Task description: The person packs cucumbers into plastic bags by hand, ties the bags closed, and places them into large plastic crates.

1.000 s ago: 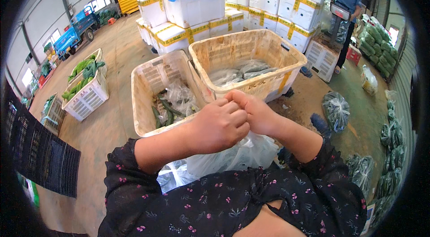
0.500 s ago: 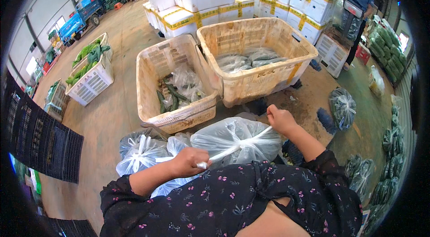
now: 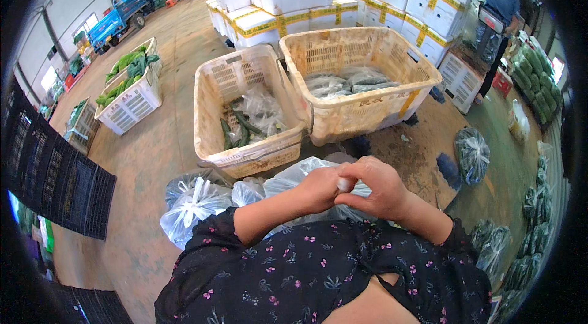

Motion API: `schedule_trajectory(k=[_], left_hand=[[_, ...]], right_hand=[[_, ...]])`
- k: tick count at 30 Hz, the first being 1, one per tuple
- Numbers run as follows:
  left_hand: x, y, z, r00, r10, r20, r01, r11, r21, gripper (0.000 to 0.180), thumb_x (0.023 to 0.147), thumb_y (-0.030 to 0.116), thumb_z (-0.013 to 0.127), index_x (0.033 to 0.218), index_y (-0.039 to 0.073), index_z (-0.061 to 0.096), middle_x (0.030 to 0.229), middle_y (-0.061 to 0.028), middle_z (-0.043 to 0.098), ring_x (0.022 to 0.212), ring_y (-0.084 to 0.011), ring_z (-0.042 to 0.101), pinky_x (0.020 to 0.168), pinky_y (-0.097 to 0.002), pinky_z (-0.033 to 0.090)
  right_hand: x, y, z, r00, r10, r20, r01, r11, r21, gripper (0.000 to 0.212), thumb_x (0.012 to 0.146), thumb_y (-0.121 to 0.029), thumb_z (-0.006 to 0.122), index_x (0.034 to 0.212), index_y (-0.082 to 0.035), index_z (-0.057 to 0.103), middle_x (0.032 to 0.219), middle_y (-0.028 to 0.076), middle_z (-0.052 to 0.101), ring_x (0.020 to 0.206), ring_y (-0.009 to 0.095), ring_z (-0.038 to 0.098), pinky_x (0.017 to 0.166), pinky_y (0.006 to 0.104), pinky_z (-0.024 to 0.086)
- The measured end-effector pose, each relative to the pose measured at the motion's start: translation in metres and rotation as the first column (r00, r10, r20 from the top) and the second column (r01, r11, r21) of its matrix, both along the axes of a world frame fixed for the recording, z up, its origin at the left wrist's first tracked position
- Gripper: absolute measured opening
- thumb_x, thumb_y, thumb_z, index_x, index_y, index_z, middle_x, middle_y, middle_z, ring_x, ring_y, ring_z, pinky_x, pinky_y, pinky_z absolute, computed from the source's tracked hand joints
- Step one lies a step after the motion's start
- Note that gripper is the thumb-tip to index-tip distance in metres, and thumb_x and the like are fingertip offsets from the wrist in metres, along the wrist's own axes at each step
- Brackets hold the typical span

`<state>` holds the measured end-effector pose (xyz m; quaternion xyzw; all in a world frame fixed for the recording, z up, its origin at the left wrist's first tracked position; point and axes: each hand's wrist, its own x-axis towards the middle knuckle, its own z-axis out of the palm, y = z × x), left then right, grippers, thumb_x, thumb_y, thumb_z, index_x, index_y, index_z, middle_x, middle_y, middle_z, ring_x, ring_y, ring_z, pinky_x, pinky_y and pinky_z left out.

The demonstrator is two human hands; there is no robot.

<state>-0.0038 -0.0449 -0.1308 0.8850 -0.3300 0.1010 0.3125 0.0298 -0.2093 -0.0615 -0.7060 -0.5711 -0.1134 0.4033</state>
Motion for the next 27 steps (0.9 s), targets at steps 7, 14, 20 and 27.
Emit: schedule_trajectory(k=[7,14,20,27], left_hand=[[-0.012,0.013,0.002,0.677,-0.229,-0.699,-0.266,0.81,-0.522,0.038,0.094,0.035,0.037,0.085,0.005,0.057,0.063,-0.0029,0.053,0.056,-0.0094,0.048,0.051,-0.0235,0.039],[-0.009,0.012,0.0,0.956,-0.052,-0.288,-0.063,0.923,-0.379,0.023,0.073,0.007,0.062,0.096,0.011,0.062,0.072,-0.0036,0.056,0.065,-0.0174,0.054,0.055,-0.0279,0.042],[0.018,0.017,0.039,0.848,0.005,0.529,-0.108,0.981,0.163,0.021,0.058,0.012,0.061,0.077,0.013,0.054,0.077,-0.0027,0.052,0.078,-0.0208,0.051,0.061,-0.0341,0.036],[-0.006,0.028,0.025,0.974,-0.096,0.206,0.047,0.972,0.23,0.009,0.062,0.014,0.06,0.062,0.011,0.051,0.064,-0.0049,0.053,0.066,-0.0258,0.055,0.06,-0.0363,0.039]], right_hand=[[0.012,-0.02,-0.039,0.98,-0.074,-0.184,0.035,0.978,-0.208,0.026,0.067,-0.014,0.071,0.089,-0.005,0.059,0.084,0.015,0.055,0.078,0.03,0.055,0.068,0.0351,0.046],[0.029,0.006,-0.051,0.593,0.271,-0.759,-0.198,0.962,0.188,0.025,0.085,-0.026,0.053,0.098,-0.005,0.056,0.095,0.009,0.055,0.087,0.022,0.055,0.076,0.0326,0.044],[0.046,0.036,-0.063,-0.16,0.275,-0.948,-0.075,0.954,0.29,0.023,0.091,-0.022,0.041,0.1,-0.005,0.053,0.095,0.006,0.057,0.088,0.015,0.056,0.074,0.0291,0.047],[0.057,0.027,-0.072,0.927,-0.304,-0.219,0.272,0.948,-0.165,0.021,0.076,-0.012,0.06,0.094,-0.005,0.05,0.069,0.01,0.056,0.061,0.023,0.055,0.058,0.0302,0.044]])
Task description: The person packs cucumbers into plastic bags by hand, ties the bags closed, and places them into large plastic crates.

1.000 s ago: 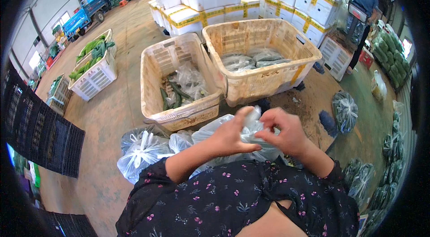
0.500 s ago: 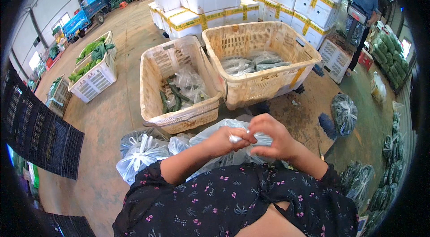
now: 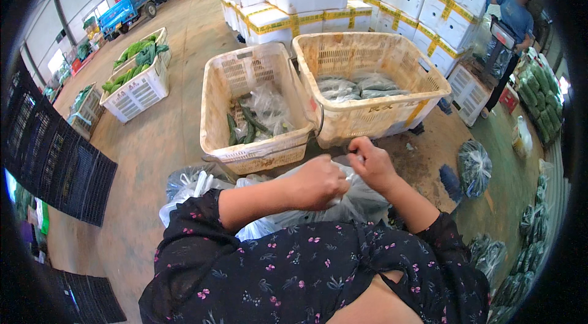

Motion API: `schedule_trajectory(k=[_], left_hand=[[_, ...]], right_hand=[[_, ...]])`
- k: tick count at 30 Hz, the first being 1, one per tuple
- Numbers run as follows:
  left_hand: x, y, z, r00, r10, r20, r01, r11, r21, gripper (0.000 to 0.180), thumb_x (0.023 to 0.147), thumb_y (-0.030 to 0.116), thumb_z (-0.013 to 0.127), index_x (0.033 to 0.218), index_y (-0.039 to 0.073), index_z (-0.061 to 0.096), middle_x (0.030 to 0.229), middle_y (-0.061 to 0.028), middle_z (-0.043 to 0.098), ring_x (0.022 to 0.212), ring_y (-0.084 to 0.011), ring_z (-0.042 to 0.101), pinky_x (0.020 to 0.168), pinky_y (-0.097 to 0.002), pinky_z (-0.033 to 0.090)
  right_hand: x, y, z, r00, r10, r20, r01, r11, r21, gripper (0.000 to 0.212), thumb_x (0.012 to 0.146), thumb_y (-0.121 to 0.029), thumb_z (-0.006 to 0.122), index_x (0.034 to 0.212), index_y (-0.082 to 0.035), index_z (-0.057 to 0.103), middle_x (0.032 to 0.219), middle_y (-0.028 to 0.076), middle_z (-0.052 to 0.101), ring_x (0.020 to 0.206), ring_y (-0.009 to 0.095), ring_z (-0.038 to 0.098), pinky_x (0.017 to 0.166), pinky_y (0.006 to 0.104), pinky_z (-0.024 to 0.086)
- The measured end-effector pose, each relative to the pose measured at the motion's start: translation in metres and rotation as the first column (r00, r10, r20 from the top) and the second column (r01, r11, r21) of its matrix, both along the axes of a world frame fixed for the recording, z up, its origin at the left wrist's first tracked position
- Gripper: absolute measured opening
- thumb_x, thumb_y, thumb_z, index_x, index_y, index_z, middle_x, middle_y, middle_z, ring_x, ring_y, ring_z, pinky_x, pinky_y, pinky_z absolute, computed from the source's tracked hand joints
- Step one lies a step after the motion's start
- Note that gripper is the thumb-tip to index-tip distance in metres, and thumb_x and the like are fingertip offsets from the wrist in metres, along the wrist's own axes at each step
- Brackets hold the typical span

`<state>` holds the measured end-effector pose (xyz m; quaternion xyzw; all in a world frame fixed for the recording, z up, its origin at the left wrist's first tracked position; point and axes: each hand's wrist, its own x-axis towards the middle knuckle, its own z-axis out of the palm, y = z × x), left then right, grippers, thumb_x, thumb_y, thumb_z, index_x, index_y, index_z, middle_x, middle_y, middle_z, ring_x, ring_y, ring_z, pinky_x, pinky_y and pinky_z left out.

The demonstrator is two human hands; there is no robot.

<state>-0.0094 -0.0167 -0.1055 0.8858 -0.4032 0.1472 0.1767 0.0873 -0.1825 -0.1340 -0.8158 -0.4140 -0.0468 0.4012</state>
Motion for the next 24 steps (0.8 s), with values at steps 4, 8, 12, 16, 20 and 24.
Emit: schedule_trajectory(k=[4,8,12,16,20,24], left_hand=[[-0.03,0.011,-0.039,0.986,-0.03,-0.165,-0.003,0.981,-0.194,0.014,0.064,0.012,0.062,0.062,0.01,0.048,0.063,-0.0057,0.051,0.063,-0.0267,0.053,0.059,-0.0389,0.038],[-0.041,0.008,-0.049,0.969,0.206,-0.136,-0.234,0.94,-0.249,0.015,0.069,0.016,0.064,0.07,0.01,0.05,0.071,-0.0065,0.051,0.071,-0.0276,0.051,0.065,-0.0393,0.037],[-0.021,-0.023,-0.064,0.933,0.359,0.032,-0.314,0.853,-0.418,0.028,0.066,0.02,0.064,0.089,0.008,0.052,0.084,-0.0092,0.053,0.082,-0.0298,0.052,0.076,-0.0405,0.038],[-0.014,-0.043,-0.086,0.916,0.343,-0.208,-0.389,0.886,-0.252,0.033,0.062,0.019,0.064,0.088,0.006,0.049,0.083,-0.0121,0.055,0.083,-0.0323,0.056,0.07,-0.0421,0.043],[-0.03,-0.028,-0.086,0.866,0.368,-0.339,-0.486,0.778,-0.398,0.025,0.065,0.015,0.062,0.084,0.006,0.048,0.081,-0.0132,0.055,0.077,-0.0347,0.057,0.062,-0.0435,0.045],[-0.054,0.013,-0.073,0.745,0.364,-0.559,-0.653,0.571,-0.498,0.026,0.069,0.011,0.062,0.092,0.006,0.051,0.078,-0.0164,0.056,0.077,-0.0336,0.058,0.065,-0.0382,0.046]], right_hand=[[0.02,-0.034,-0.036,0.944,-0.149,-0.294,0.09,0.975,-0.204,0.022,0.076,-0.014,0.061,0.093,-0.005,0.05,0.064,0.012,0.052,0.057,0.024,0.052,0.056,0.0322,0.043],[0.011,-0.042,-0.02,0.931,-0.075,-0.357,0.116,0.989,0.095,0.017,0.076,-0.007,0.061,0.09,-0.004,0.052,0.063,-0.001,0.049,0.056,0.007,0.045,0.051,0.0226,0.038],[-0.025,-0.038,0.023,0.822,0.151,-0.548,-0.019,0.971,0.238,0.024,0.075,-0.005,0.062,0.096,-0.003,0.05,0.072,-0.001,0.051,0.063,0.006,0.048,0.056,0.0207,0.04],[-0.055,-0.05,0.034,0.89,0.233,-0.393,-0.232,0.971,0.052,0.029,0.073,-0.004,0.064,0.099,-0.001,0.051,0.086,0.003,0.053,0.073,0.008,0.051,0.068,0.0203,0.041],[-0.048,-0.062,0.036,0.888,0.171,-0.427,-0.134,0.984,0.116,0.024,0.076,-0.005,0.062,0.098,-0.001,0.053,0.085,0.002,0.053,0.073,0.008,0.05,0.066,0.0194,0.04],[-0.03,-0.07,0.039,0.872,0.133,-0.47,-0.06,0.984,0.167,0.017,0.081,-0.003,0.055,0.097,-0.002,0.052,0.077,0.001,0.053,0.069,0.007,0.05,0.061,0.0181,0.04]])
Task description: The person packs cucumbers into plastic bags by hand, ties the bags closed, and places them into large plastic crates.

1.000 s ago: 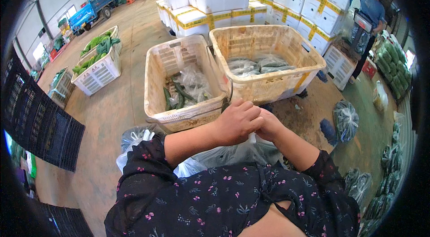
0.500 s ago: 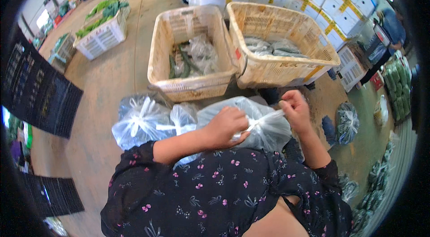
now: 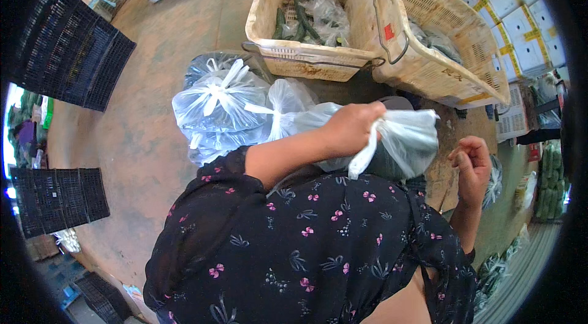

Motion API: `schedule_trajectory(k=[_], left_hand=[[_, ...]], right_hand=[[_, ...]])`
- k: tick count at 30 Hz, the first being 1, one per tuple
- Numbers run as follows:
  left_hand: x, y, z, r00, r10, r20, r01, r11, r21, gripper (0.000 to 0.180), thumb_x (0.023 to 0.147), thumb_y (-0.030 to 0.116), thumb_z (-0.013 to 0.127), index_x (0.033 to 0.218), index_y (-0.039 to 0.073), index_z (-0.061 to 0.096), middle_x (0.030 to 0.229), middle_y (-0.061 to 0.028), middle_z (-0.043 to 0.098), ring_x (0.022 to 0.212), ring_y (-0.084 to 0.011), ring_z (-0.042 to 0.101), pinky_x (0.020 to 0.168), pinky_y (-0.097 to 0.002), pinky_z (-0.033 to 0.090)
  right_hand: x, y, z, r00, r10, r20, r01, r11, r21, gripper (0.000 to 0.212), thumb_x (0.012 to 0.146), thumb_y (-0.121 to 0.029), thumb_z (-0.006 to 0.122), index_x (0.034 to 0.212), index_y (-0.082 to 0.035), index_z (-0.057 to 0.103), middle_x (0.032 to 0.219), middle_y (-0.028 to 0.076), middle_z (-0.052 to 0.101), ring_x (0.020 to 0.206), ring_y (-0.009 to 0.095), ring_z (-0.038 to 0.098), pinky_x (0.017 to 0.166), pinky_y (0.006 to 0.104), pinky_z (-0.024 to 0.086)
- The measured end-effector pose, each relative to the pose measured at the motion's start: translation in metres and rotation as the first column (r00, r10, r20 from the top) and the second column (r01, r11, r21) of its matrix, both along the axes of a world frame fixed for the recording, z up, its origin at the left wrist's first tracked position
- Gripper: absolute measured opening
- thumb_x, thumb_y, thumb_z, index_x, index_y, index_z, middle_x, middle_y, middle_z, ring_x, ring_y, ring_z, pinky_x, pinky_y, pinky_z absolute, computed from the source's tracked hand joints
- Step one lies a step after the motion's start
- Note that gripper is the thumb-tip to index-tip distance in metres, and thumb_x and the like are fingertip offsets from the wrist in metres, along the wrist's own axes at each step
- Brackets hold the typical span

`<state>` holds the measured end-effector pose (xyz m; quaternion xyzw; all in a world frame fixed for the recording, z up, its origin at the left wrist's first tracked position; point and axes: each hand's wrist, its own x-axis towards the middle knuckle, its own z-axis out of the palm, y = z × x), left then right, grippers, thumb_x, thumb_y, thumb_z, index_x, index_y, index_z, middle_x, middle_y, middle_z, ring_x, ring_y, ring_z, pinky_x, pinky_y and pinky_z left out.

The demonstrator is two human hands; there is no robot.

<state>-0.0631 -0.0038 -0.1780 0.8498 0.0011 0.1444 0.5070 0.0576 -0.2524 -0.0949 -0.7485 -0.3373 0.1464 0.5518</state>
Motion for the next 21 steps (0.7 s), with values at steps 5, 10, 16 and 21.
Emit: schedule_trajectory(k=[5,10,16,21], left_hand=[[-0.038,0.038,0.0,0.98,0.18,-0.084,-0.194,0.958,-0.21,0.023,0.071,0.009,0.06,0.091,0.004,0.05,0.08,-0.0158,0.055,0.074,-0.0322,0.055,0.067,-0.0364,0.043],[-0.059,0.072,-0.054,0.817,0.537,-0.21,-0.575,0.786,-0.227,0.022,0.078,0.012,0.058,0.097,0.003,0.053,0.084,-0.0036,0.057,0.076,-0.0093,0.05,0.066,-0.024,0.042],[-0.088,0.12,-0.149,0.567,0.688,-0.453,-0.644,0.713,0.278,0.044,0.074,0.019,0.059,0.112,0.003,0.044,0.093,-0.0203,0.059,0.086,-0.0338,0.057,0.075,-0.0399,0.044],[-0.094,0.132,-0.175,0.516,0.679,-0.522,-0.5,0.734,0.46,0.047,0.071,0.011,0.053,0.117,0.003,0.042,0.097,-0.0256,0.058,0.091,-0.04,0.055,0.079,-0.0459,0.043]], right_hand=[[0.011,0.002,-0.004,0.999,-0.015,-0.03,0.019,0.993,0.116,0.014,0.084,-0.005,0.053,0.098,-0.001,0.052,0.075,0.002,0.051,0.066,0.008,0.049,0.061,0.0209,0.041],[0.011,0.006,-0.013,0.997,-0.052,-0.06,0.056,0.997,0.057,0.014,0.085,-0.005,0.052,0.099,-0.002,0.052,0.075,-0.001,0.049,0.065,0.007,0.047,0.06,0.02,0.039],[0.014,0.004,-0.029,0.992,-0.043,-0.116,0.04,0.999,-0.033,0.016,0.084,-0.007,0.054,0.1,-0.004,0.052,0.075,-0.003,0.05,0.066,0.005,0.046,0.059,0.019,0.038],[0.015,-0.007,-0.035,0.985,-0.058,-0.162,0.046,0.996,-0.08,0.018,0.083,-0.009,0.057,0.1,-0.005,0.052,0.075,-0.003,0.051,0.066,0.005,0.046,0.059,0.0189,0.038]])
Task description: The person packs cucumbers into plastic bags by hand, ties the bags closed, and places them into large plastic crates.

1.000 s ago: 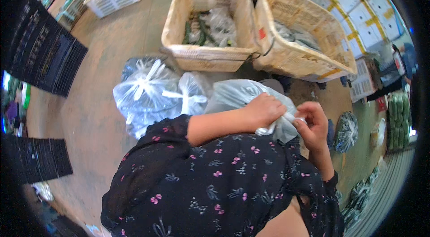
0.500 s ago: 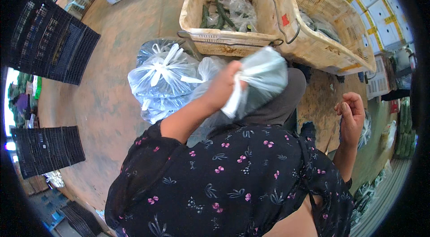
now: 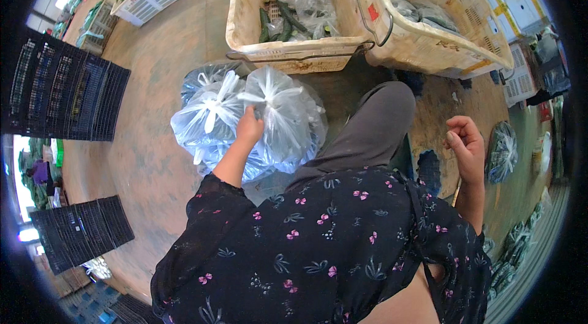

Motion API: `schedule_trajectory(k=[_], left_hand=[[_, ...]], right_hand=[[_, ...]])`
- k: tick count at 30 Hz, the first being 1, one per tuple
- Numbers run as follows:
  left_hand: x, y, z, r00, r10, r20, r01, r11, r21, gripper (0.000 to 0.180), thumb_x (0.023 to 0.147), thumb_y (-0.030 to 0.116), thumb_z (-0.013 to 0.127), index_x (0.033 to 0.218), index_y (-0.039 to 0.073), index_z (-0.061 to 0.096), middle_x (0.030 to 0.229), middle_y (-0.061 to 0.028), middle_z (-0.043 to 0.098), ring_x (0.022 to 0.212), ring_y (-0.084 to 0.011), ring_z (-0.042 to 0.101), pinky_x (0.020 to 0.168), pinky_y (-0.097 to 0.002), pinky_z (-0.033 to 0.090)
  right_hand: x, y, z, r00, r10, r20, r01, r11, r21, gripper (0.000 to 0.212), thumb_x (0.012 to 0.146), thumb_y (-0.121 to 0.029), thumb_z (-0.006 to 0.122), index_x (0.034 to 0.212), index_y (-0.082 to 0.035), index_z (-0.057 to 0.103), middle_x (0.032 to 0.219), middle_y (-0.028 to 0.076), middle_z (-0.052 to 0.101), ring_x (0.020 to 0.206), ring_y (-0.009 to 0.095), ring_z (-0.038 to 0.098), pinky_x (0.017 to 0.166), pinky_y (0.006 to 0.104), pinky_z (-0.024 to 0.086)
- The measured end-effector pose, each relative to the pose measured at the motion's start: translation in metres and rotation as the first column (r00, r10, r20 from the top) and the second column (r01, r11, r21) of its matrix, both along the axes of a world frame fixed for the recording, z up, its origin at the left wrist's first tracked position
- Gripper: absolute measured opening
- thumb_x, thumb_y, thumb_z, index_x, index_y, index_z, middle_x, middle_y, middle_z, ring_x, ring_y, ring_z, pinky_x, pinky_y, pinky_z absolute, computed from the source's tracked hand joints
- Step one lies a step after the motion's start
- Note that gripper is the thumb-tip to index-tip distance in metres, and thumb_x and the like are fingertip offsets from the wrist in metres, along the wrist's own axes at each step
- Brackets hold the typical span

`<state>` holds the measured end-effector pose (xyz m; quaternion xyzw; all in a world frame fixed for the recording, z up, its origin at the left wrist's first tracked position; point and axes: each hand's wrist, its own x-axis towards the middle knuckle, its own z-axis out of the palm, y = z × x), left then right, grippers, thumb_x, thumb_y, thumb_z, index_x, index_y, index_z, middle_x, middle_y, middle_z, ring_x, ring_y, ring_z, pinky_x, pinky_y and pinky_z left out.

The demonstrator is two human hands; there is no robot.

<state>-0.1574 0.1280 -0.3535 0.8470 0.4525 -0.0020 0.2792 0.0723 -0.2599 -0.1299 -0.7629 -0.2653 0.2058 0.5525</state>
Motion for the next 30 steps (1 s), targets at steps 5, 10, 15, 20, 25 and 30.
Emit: schedule_trajectory(k=[5,10,15,20,25,30], left_hand=[[0.015,0.009,0.03,0.999,-0.011,0.053,0.008,0.998,0.062,0.042,0.069,0.009,0.054,0.11,0.003,0.047,0.087,-0.0203,0.059,0.082,-0.0352,0.058,0.073,-0.0434,0.045],[0.087,0.005,0.079,0.918,-0.165,0.361,0.13,0.984,0.12,0.031,0.071,0.009,0.055,0.101,0.002,0.05,0.075,-0.0113,0.053,0.069,-0.0255,0.053,0.066,-0.0353,0.044],[0.2,-0.027,0.15,0.704,-0.428,0.566,0.423,0.894,0.15,0.029,0.074,0.009,0.053,0.102,0.001,0.051,0.08,-0.0133,0.052,0.07,-0.0251,0.053,0.067,-0.034,0.044],[0.302,-0.069,0.206,0.463,-0.71,0.53,0.647,0.68,0.345,0.025,0.076,0.01,0.054,0.099,0.002,0.054,0.077,-0.0123,0.053,0.069,-0.0228,0.053,0.065,-0.0319,0.044],[0.412,-0.086,0.201,0.302,-0.873,0.382,0.792,0.453,0.409,0.024,0.076,0.016,0.057,0.095,0.002,0.057,0.08,-0.0129,0.058,0.072,-0.0224,0.056,0.068,-0.031,0.045],[0.515,-0.101,0.157,0.351,-0.935,0.045,0.93,0.354,0.101,0.028,0.074,0.024,0.061,0.095,0.006,0.06,0.09,-0.0156,0.062,0.085,-0.025,0.06,0.073,-0.0351,0.047]], right_hand=[[0.0,-0.009,-0.009,0.999,-0.046,-0.011,0.043,0.987,-0.157,0.018,0.081,-0.007,0.057,0.098,-0.003,0.053,0.073,-0.003,0.052,0.065,0.004,0.047,0.057,0.0192,0.038],[0.001,-0.022,-0.037,0.98,-0.085,-0.178,0.06,0.988,-0.141,0.018,0.079,-0.008,0.06,0.095,-0.003,0.055,0.071,-0.004,0.049,0.062,0.003,0.044,0.055,0.0184,0.036],[-0.003,-0.042,-0.059,0.976,-0.119,-0.185,0.063,0.957,-0.284,0.021,0.077,-0.011,0.063,0.095,-0.002,0.056,0.07,-0.001,0.054,0.063,0.005,0.048,0.057,0.0214,0.04],[-0.001,-0.067,-0.083,0.963,-0.088,-0.255,-0.017,0.924,-0.382,0.025,0.078,-0.012,0.064,0.099,-0.001,0.055,0.069,0.002,0.055,0.062,0.009,0.05,0.057,0.0253,0.042],[0.005,-0.078,-0.102,0.92,-0.143,-0.366,-0.02,0.914,-0.406,0.026,0.078,-0.014,0.064,0.098,-0.001,0.054,0.069,0.003,0.056,0.062,0.009,0.051,0.056,0.0261,0.043],[0.013,-0.095,-0.145,0.932,-0.088,-0.352,-0.066,0.912,-0.404,0.029,0.079,-0.019,0.064,0.1,-0.002,0.054,0.071,0.005,0.058,0.062,0.013,0.054,0.058,0.0285,0.045]])
